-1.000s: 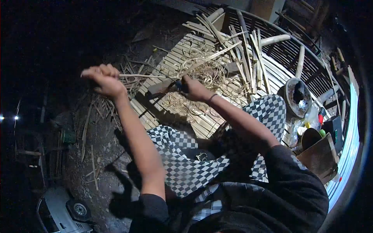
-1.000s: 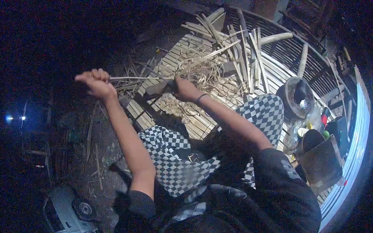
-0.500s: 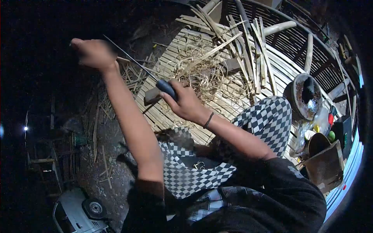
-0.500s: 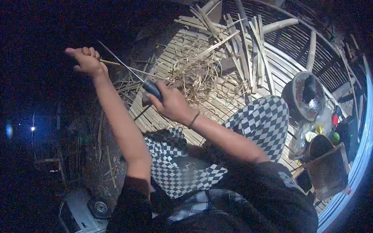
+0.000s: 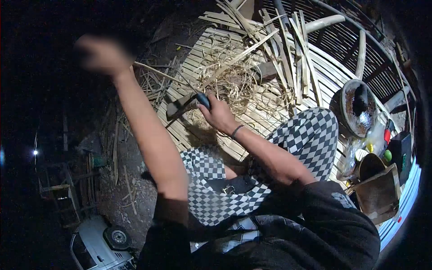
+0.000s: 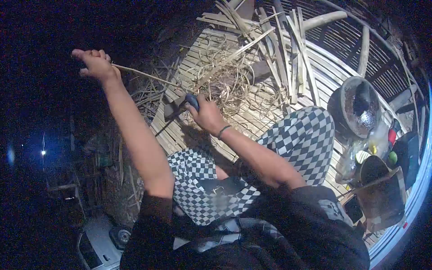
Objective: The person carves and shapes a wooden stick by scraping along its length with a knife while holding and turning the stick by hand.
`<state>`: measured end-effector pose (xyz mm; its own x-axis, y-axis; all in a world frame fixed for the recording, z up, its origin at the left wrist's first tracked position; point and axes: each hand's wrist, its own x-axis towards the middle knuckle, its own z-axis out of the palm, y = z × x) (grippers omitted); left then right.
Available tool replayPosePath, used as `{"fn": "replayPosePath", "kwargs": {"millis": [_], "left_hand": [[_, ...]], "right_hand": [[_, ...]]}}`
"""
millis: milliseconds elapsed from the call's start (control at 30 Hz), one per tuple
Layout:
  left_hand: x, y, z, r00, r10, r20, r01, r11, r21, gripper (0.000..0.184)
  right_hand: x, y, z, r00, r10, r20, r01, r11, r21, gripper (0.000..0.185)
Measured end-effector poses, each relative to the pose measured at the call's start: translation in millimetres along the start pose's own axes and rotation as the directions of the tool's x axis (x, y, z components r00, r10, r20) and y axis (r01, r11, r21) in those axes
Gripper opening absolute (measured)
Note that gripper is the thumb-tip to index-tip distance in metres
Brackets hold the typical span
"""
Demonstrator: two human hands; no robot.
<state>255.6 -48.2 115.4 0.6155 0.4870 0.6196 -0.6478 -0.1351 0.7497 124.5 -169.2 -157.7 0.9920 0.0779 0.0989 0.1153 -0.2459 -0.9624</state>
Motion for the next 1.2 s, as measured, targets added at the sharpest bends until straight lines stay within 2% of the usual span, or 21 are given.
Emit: {"fn": "replayPosePath", "kwargs": {"millis": [33,133,200,333,400,433,500,600,633,700,733,833,867,933,967,1000,1067,1100,1167,1200], "left_hand": [[-1,0,0,1.0,-0.003,0.004,0.003,1.0,-0.001,0.068],[-3,3,-1,0.996,-0.079,-0.032,0.079,0.997,-0.001,0.069],[-8,6,-2,0.999,0.005,0.037,-0.004,1.0,-0.024,0.066],[-8,6,0,1.0,0.005,-0.007,-0.005,1.0,0.009,0.07],[-9,11,-5,0.994,0.022,-0.108,-0.018,0.999,0.038,0.063],[-5,11,-13,0.999,0.015,-0.043,-0.015,1.0,-0.002,0.056],[0,9,-22,0.999,0.028,-0.032,-0.028,1.0,0.013,0.055],[2,8,-27,0.999,-0.018,-0.03,0.019,0.999,0.026,0.058],[2,7,-28,0.997,-0.018,-0.077,0.023,0.998,0.06,0.061],[1,5,-29,0.993,-0.022,-0.119,0.034,0.995,0.097,0.064],[-2,6,-27,0.994,-0.003,-0.106,0.018,0.991,0.136,0.057],[-2,8,-25,0.996,0.003,-0.086,0.009,0.99,0.142,0.057],[-4,9,-26,0.997,-0.004,-0.073,0.013,0.993,0.114,0.057],[-1,7,-33,1.0,-0.002,-0.027,0.005,0.996,0.086,0.058],[1,6,-35,1.0,0.003,0.02,-0.005,0.998,0.057,0.071],[1,6,-36,1.0,0.002,0.019,-0.003,0.998,0.061,0.071],[0,8,-37,0.998,0.012,-0.056,-0.006,0.993,0.115,0.066],[2,6,-42,0.998,0.014,-0.057,-0.008,0.994,0.112,0.066],[6,4,-54,0.999,-0.013,-0.029,0.015,0.998,0.06,0.071],[6,6,-52,1.0,-0.007,-0.026,0.009,0.998,0.058,0.071]], "right_hand": [[-3,-15,-9,1.0,0.004,-0.004,-0.004,1.0,0.001,0.035],[-9,-52,-20,0.981,-0.177,-0.08,0.187,0.973,0.136,0.033],[-11,-63,-22,0.96,-0.258,-0.105,0.273,0.947,0.168,0.031],[-11,-2,9,0.968,-0.236,-0.082,0.249,0.943,0.222,0.03],[-9,41,26,0.993,0.115,-0.025,-0.115,0.993,0.017,0.029],[-9,47,27,0.994,0.108,-0.03,-0.108,0.994,0.012,0.029],[-9,51,29,0.997,0.079,-0.017,-0.081,0.991,-0.11,0.031],[-10,43,30,0.992,0.124,-0.035,-0.126,0.99,-0.062,0.033],[-10,33,24,0.991,0.129,-0.037,-0.131,0.99,-0.057,0.033],[-10,10,11,0.996,0.086,-0.006,-0.086,0.996,-0.002,0.032],[-10,-1,8,0.996,0.09,-0.007,-0.09,0.996,-0.003,0.032],[-11,-38,2,0.982,-0.184,-0.032,0.187,0.973,0.134,0.027],[-11,-42,1,0.983,-0.182,-0.029,0.184,0.974,0.133,0.027],[-11,-45,3,0.954,-0.29,-0.071,0.298,0.938,0.179,0.026],[-13,-44,0,0.96,-0.275,-0.052,0.28,0.934,0.222,0.025],[-13,-25,8,0.961,-0.274,-0.049,0.278,0.934,0.224,0.025],[-11,36,36,0.993,-0.089,-0.072,0.093,0.995,0.046,0.025],[-11,43,33,0.993,-0.093,-0.072,0.096,0.994,0.044,0.025],[-10,55,33,0.997,0.067,-0.032,-0.07,0.993,-0.1,0.028],[-8,55,33,0.997,0.062,-0.036,-0.065,0.993,-0.097,0.028]]}}
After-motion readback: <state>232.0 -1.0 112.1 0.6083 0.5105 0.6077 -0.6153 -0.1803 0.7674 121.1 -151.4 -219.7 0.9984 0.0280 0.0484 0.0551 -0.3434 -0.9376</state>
